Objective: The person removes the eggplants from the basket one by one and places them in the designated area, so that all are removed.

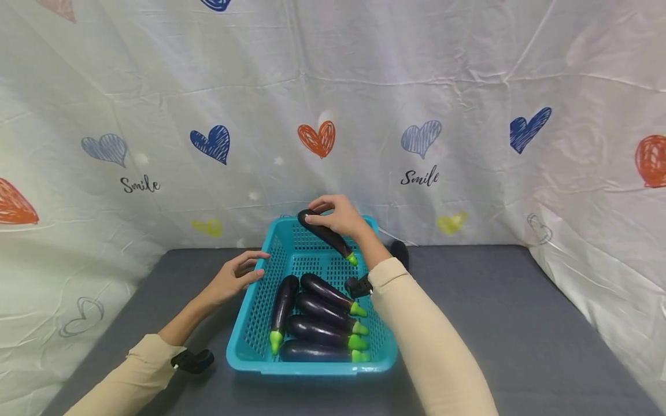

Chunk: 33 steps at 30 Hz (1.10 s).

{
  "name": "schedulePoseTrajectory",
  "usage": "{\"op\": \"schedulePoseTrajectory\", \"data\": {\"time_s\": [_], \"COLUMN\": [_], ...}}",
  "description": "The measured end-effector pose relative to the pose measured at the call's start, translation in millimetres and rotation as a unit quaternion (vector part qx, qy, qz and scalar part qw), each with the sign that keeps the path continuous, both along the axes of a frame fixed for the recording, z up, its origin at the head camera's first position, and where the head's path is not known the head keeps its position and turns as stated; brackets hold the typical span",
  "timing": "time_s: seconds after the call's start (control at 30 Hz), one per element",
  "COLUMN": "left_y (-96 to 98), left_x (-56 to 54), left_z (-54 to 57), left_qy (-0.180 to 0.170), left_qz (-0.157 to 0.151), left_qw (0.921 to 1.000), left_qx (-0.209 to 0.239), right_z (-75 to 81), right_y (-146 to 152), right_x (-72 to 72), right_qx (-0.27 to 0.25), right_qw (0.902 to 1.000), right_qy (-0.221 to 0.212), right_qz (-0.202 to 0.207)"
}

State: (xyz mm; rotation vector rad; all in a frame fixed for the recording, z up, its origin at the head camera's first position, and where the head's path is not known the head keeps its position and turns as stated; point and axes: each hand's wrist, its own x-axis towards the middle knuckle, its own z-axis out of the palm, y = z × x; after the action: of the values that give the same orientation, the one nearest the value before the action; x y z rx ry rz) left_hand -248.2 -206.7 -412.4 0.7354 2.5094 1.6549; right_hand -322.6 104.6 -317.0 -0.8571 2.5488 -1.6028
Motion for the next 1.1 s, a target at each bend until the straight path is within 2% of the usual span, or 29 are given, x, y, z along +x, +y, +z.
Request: {"op": "schedulePoseTrajectory", "data": {"time_s": [0.27,0.57,1.1], "left_y": [0.3,0.3,0.7], "left_x": [-0.1,0.4,0.2], "left_z": [-1.2,-0.9,-0.9], "left_qy": [0.002,-0.002,0.002], "left_qz": [-0.003,0.000,-0.002], "left_qw": [1.0000,1.0000,1.0000], "left_qx": [0.005,0.002,-0.004], "right_z": [8.5,21.2,24.6], "right_y": [10.3,29.8,67.2], "right_x": [2.0,3.9,6.8], "right_qx": [-0.018,-0.004,-0.011], "right_qw": [0.9998,0.9996,0.9988], "right_qy": [0.005,0.015,0.006], "right_qz": [-0.005,-0.025,-0.047]}}
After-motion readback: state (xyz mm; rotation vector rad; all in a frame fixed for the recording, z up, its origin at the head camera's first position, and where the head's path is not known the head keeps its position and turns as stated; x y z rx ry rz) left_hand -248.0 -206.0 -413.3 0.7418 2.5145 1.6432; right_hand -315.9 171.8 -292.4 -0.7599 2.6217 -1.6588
